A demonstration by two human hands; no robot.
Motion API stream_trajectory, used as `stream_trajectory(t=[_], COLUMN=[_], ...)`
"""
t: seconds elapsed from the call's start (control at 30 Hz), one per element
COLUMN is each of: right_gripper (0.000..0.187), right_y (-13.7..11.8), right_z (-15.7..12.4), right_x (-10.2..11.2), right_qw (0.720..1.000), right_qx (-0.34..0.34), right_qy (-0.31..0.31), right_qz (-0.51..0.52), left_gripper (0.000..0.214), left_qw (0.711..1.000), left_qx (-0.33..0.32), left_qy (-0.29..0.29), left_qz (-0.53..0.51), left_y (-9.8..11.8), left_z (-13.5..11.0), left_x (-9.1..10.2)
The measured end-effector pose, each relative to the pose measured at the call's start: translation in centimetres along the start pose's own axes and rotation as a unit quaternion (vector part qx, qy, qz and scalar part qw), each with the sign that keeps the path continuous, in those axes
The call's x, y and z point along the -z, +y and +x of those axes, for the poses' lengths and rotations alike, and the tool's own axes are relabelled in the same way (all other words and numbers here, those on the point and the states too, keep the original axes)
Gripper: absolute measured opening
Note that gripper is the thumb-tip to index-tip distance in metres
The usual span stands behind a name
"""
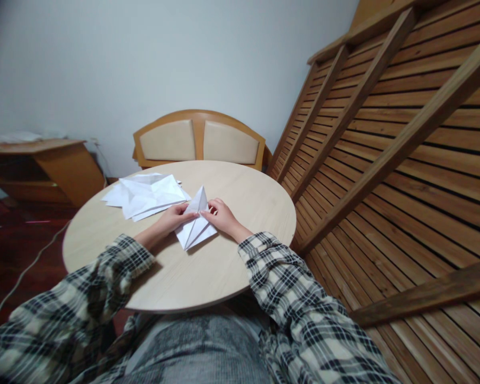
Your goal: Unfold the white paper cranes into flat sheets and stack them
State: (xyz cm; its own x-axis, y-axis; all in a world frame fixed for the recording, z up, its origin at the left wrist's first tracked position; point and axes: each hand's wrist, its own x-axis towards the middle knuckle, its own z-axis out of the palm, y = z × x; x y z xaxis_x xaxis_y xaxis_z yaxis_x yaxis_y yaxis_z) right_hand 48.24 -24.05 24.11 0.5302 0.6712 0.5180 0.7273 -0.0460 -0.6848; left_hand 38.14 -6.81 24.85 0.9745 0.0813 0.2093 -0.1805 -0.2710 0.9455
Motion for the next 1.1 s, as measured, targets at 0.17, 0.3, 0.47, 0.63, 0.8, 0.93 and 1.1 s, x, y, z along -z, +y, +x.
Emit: stream_trajectory(t=[0.17, 0.3, 0.47, 0.63, 0.8, 0.93, 1.1], right_gripper=[0.022, 0.021, 0.022, 0.023, 0.023, 0.024, 0.023], right_y=[0.32, 0.24, -0.03, 0.03, -0.14, -0.17, 0.09], right_z=[0.12, 0.12, 0.12, 0.20, 0.27, 0.26, 0.23], right_x=[-0.02, 0.02, 0.09, 0.04, 0.05, 0.08, 0.05], right_qw=[1.000, 1.000, 0.999, 0.998, 0.998, 0.997, 0.995], right_qx=[0.008, 0.007, 0.010, 0.009, 0.002, 0.001, 0.006], right_qy=[0.009, 0.018, 0.034, 0.054, 0.068, 0.081, 0.098], right_qz=[-0.013, -0.011, -0.013, -0.003, 0.014, 0.018, 0.026], left_gripper=[0.027, 0.023, 0.024, 0.024, 0.024, 0.026, 0.026], left_qw=[1.000, 0.999, 0.999, 0.999, 0.999, 0.998, 0.997], left_qx=[0.001, -0.004, 0.001, 0.003, 0.016, 0.024, 0.039], left_qy=[-0.010, -0.020, -0.030, -0.029, -0.032, -0.049, -0.060], left_qz=[0.021, 0.029, 0.039, 0.038, 0.027, 0.021, 0.025], left_y=[0.03, -0.09, -0.11, -0.03, 0.22, 0.25, 0.32], left_z=[0.06, 0.15, 0.19, 0.18, 0.05, -0.08, -0.22], left_x=[0.16, 0.28, 0.26, 0.15, 0.05, 0.01, -0.06])
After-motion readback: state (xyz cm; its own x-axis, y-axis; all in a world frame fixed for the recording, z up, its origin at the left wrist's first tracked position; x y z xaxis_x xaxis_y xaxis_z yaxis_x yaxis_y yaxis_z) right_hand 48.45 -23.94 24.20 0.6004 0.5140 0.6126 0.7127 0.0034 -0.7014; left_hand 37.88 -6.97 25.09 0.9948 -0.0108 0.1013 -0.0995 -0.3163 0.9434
